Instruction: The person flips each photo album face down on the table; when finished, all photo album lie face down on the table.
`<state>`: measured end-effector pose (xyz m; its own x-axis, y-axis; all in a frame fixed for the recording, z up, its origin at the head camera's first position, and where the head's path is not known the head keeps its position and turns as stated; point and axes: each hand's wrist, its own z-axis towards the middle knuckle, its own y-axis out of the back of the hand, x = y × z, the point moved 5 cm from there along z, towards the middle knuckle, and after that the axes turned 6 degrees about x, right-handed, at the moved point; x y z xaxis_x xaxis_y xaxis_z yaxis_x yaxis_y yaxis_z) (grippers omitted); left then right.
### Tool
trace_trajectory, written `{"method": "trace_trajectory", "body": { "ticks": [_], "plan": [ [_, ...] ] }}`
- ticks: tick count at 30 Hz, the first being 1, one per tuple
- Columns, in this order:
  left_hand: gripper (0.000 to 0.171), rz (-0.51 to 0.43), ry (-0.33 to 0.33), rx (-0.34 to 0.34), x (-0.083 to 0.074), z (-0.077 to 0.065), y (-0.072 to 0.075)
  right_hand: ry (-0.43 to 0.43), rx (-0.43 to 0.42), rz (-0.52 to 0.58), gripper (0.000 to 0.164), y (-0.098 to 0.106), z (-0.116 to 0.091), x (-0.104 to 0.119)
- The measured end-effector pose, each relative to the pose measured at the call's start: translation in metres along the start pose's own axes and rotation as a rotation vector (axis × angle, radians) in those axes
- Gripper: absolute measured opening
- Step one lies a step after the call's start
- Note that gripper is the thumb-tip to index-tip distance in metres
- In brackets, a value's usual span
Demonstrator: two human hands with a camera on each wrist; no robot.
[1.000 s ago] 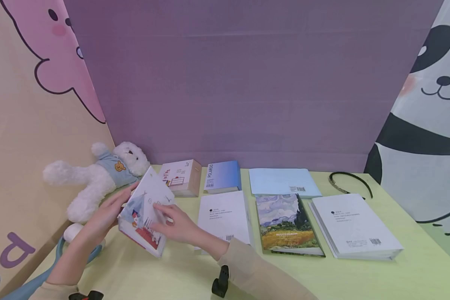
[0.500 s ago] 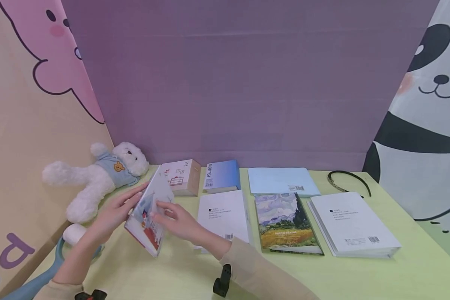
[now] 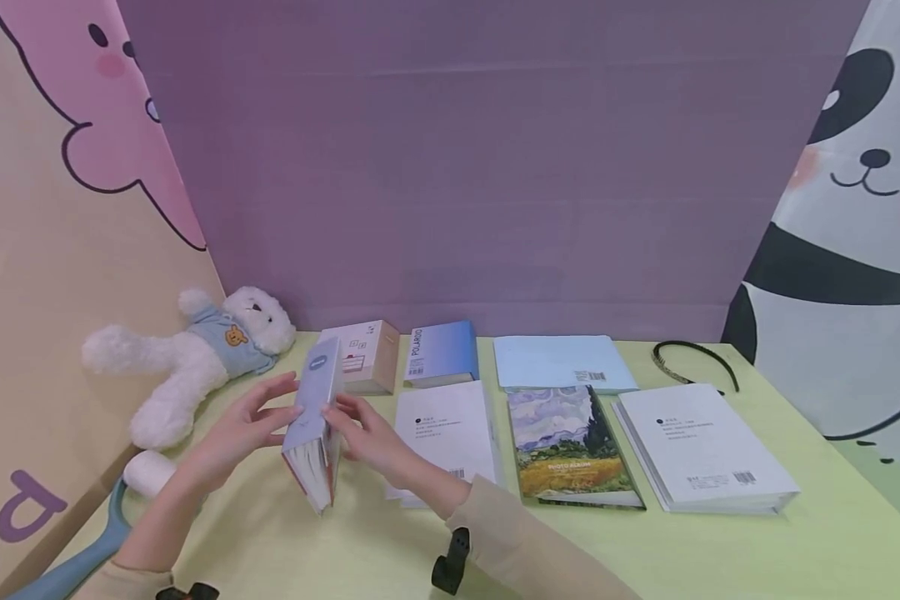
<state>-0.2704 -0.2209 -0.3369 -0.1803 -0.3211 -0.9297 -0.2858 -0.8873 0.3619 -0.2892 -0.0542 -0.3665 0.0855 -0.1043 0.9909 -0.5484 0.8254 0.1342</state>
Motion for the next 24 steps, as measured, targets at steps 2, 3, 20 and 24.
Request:
{"method": "trace_trajectory", "body": {
  "ticks": [2, 3, 20, 24],
  "plan": [
    [0.066, -0.005, 0.039, 0.016, 0.003, 0.0, -0.001, -0.021, 0.008, 0.013, 0.06, 0.001, 0.0, -0.002],
    [0.066, -0.009, 0.061, 0.024, 0.005, 0.001, -0.002, -0.03, 0.013, 0.01, 0.06, 0.001, -0.001, -0.002],
    [0.058, -0.086, 0.122, 0.245, 0.033, 0.003, -0.015, 0.079, -0.036, 0.087, 0.056, 0.016, -0.014, 0.008],
    [0.058, -0.045, 0.12, 0.281, 0.035, 0.003, -0.02, 0.077, -0.058, 0.072, 0.055, 0.025, -0.013, 0.003]
  ]
}}
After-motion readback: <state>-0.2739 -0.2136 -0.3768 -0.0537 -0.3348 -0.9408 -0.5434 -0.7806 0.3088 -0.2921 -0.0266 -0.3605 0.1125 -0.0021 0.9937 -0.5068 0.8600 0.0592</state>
